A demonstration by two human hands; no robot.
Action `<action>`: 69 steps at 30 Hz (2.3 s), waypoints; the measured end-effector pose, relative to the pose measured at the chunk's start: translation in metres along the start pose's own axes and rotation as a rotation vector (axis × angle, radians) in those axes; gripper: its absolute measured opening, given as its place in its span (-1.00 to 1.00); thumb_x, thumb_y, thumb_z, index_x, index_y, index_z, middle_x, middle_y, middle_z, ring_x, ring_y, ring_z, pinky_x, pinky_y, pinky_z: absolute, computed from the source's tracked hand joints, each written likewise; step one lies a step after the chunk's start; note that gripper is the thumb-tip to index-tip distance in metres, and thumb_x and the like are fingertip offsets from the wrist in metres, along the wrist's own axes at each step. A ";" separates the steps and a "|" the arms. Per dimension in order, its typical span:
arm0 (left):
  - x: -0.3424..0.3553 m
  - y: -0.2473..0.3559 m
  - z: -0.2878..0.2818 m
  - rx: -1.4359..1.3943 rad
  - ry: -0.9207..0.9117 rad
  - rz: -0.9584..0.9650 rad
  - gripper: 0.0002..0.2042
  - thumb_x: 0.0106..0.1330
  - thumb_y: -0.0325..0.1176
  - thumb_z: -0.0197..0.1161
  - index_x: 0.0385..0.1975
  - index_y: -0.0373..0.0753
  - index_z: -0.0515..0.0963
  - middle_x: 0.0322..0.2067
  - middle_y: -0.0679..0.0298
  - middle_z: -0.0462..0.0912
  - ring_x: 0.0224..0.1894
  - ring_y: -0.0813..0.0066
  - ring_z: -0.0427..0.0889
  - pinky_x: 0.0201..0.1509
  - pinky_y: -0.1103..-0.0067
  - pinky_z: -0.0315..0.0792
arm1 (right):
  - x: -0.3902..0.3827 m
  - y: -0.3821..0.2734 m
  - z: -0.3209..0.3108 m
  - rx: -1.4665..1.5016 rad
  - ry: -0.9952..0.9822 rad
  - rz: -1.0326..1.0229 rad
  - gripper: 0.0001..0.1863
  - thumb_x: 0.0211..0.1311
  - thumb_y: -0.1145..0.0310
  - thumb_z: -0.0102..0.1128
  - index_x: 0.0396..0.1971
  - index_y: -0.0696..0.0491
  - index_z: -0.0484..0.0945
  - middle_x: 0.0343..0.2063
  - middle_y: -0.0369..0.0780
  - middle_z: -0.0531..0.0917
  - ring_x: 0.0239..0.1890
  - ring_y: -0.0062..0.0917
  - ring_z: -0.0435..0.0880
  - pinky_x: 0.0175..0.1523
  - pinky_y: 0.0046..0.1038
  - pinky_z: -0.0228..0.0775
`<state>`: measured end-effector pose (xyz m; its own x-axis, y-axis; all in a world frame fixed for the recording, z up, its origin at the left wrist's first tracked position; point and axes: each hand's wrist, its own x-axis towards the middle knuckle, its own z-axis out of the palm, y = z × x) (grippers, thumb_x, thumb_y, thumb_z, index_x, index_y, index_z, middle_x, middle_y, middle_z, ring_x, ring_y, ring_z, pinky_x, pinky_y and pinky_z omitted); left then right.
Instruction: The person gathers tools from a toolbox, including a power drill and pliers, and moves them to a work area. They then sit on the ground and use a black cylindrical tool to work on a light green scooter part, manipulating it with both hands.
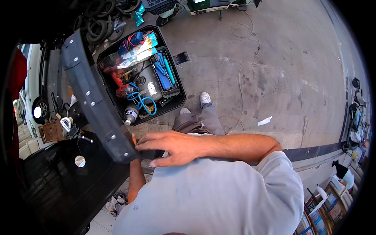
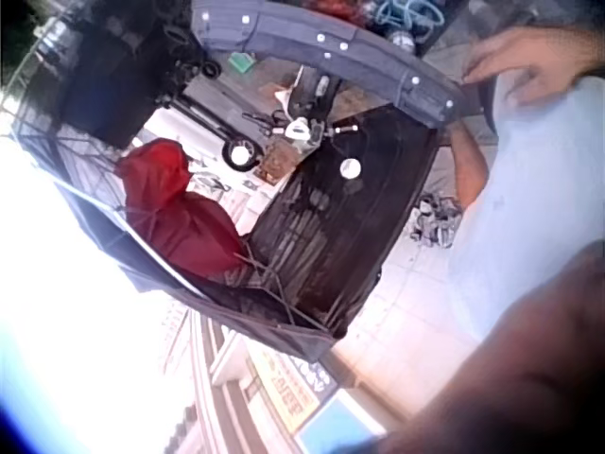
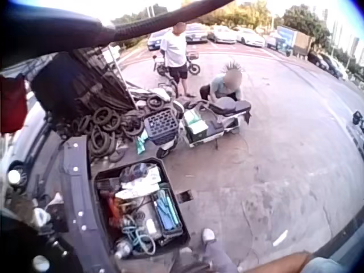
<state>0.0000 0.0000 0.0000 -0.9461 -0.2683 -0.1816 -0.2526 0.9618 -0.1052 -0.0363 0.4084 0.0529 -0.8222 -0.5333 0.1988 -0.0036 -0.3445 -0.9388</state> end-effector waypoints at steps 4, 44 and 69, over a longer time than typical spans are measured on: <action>0.039 0.155 0.092 -0.753 0.052 -0.491 -0.48 0.39 -0.11 0.25 0.19 -0.39 0.50 0.20 0.07 0.56 0.24 0.16 0.51 0.34 0.36 0.33 | 0.030 0.053 -0.162 -0.606 -0.109 0.108 -0.51 0.21 0.26 0.31 0.11 0.13 0.51 -0.02 -0.06 0.60 0.00 -0.11 0.62 0.06 -0.20 0.53; 0.134 0.384 0.050 -1.653 -0.693 -0.202 -0.21 0.32 -0.08 0.38 0.35 -0.52 0.20 0.16 0.00 0.51 0.13 0.37 0.55 0.15 0.48 0.49 | 0.162 0.066 -0.327 -1.212 -0.425 0.202 -0.74 -0.01 0.37 0.29 -0.28 0.11 0.66 -0.47 -0.01 0.70 -0.31 -0.07 0.71 -0.14 -0.11 0.57; -0.027 0.313 0.003 -1.831 -0.461 -0.411 -0.37 0.31 -0.29 0.29 0.35 -0.38 0.26 0.16 0.16 0.48 0.14 0.45 0.44 0.25 0.53 0.35 | 0.130 0.140 -0.279 -1.085 -0.536 -0.098 -0.50 0.09 0.35 0.30 0.09 0.08 0.53 -0.05 -0.10 0.61 0.09 -0.19 0.54 0.26 -0.23 0.32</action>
<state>-0.0533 0.3080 -0.0309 -0.7415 -0.1548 -0.6528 -0.5738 -0.3579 0.7366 -0.3024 0.5063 -0.1307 -0.4527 -0.8818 0.1325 -0.7384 0.2874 -0.6100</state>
